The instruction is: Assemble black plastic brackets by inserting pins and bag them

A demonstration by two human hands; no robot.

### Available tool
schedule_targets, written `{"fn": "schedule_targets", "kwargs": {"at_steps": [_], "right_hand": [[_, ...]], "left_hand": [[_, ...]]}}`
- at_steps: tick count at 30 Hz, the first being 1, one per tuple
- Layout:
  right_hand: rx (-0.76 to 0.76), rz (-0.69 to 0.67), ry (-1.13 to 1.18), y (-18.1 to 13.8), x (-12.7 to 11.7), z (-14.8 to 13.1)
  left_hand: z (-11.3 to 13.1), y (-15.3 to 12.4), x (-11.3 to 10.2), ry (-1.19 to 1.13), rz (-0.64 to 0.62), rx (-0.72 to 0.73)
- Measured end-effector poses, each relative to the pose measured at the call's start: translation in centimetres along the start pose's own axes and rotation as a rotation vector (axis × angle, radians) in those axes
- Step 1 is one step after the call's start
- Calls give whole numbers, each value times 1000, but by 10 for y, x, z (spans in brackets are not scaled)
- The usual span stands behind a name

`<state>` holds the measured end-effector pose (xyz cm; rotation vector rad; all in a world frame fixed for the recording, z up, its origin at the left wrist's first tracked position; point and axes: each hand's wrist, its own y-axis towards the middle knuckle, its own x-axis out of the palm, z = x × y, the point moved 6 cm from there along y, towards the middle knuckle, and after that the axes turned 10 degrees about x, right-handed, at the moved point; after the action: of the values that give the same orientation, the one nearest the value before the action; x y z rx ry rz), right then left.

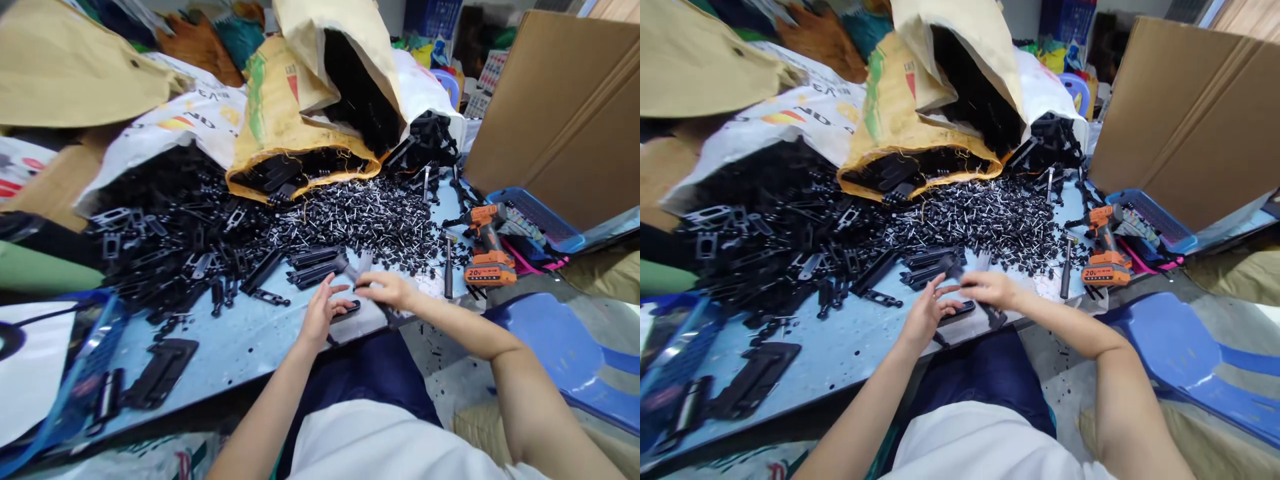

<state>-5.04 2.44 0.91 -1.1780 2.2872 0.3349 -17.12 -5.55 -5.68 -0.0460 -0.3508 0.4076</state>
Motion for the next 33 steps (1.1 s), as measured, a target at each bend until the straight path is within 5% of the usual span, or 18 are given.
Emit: {"fn": "schedule_targets", "kwargs": {"at_steps": [4,8,11,14,17,20,24,28,30,33], "right_hand": [[-111,-170,125,-21,42,-12],[199,-291,361,-23,50,17],[375,-463,234,-27,56,28],[484,-176,-220,-13,34,34],[638,150,-563,10,16,38],[728,213,-643,33,16,48],[644,212,-627,52,-7,51],[534,453,-686,46,-71,35],[446,330,-724,37,-75,28],[233,-166,-797,11,-32,27]], "left_hand": [[12,-1,7,-121,-8,-17],[17,-10,2,73,51,188],[17,-15,-2,363,22,344],[14,-12,-8,695,-68,464],[-2,-8,-5,1077,-354,460],[-19,-6,-1,1362,-573,419],[-22,-4,4,1514,-582,443],[-19,-3,7,1550,-575,435],[-19,-2,7,1540,-584,397],[-17,0,9,1483,-616,379]]}}
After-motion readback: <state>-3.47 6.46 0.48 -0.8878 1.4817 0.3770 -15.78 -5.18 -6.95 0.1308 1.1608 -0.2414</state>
